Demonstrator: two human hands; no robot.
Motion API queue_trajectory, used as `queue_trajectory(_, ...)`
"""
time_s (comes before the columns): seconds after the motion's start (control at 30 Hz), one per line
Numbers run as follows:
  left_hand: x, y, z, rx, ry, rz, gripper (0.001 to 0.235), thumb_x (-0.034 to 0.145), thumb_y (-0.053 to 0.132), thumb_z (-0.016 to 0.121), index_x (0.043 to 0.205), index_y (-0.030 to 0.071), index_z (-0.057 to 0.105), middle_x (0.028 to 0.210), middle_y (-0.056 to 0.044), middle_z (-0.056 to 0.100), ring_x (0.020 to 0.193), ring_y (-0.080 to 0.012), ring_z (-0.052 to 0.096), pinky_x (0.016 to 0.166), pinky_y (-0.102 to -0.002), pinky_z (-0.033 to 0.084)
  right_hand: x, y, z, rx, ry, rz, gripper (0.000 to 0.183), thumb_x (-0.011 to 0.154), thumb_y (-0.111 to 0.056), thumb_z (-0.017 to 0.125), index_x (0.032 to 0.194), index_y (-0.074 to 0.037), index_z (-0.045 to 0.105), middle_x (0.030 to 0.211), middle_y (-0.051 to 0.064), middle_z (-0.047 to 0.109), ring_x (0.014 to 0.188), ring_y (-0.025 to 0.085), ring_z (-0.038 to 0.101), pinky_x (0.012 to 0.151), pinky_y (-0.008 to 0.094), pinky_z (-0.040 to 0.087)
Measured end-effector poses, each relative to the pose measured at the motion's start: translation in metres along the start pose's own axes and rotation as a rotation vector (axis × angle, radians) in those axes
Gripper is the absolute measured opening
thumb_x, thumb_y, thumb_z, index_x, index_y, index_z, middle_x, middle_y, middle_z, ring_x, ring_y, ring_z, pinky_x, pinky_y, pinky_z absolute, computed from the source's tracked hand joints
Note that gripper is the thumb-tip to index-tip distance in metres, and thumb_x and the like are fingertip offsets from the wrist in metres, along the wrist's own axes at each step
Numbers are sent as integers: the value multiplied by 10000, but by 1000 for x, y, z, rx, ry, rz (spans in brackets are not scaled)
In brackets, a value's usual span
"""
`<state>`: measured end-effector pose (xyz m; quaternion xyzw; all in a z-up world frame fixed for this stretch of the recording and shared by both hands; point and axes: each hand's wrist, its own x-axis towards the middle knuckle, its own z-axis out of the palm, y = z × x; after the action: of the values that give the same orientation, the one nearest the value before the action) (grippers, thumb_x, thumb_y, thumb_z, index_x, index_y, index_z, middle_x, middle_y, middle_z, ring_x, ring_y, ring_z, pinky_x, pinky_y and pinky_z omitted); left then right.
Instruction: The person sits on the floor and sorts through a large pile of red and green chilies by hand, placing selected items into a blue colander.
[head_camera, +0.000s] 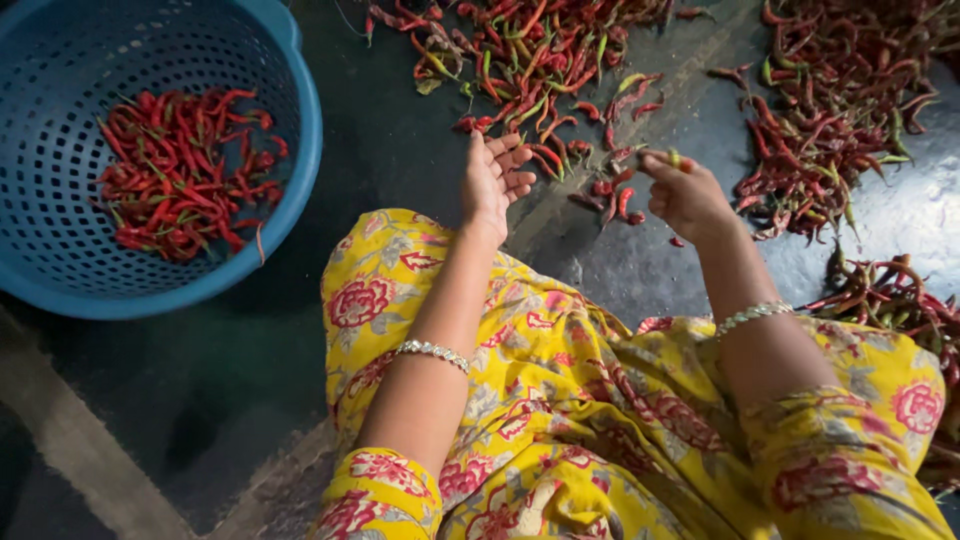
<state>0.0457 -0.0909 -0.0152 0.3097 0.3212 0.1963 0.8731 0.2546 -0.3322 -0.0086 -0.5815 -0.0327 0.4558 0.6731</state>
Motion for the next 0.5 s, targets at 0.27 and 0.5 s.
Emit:
queue_trajectory(0.27, 7, -42, 13, 309, -262, 230, 367, 957, 287, 702, 1196, 10, 726, 1024, -49, 743, 782, -129, 702, 726, -283, 559, -24, -19, 23, 17, -246, 117, 127, 1045, -186, 654, 1162, -143, 632, 736, -102, 466, 580, 38, 367, 526, 232, 355)
queue_trajectory(0.5, -22, -50, 32, 262, -514, -35, 340, 968, 108, 688, 1282, -20, 659, 1111, -141, 740, 951, -221, 742, 867, -402, 616, -27, -12, 45, 129, -258, 60, 263, 1041, -238, 684, 1263, -97, 682, 818, -72, 615, 578, 21, 415, 517, 220, 356)
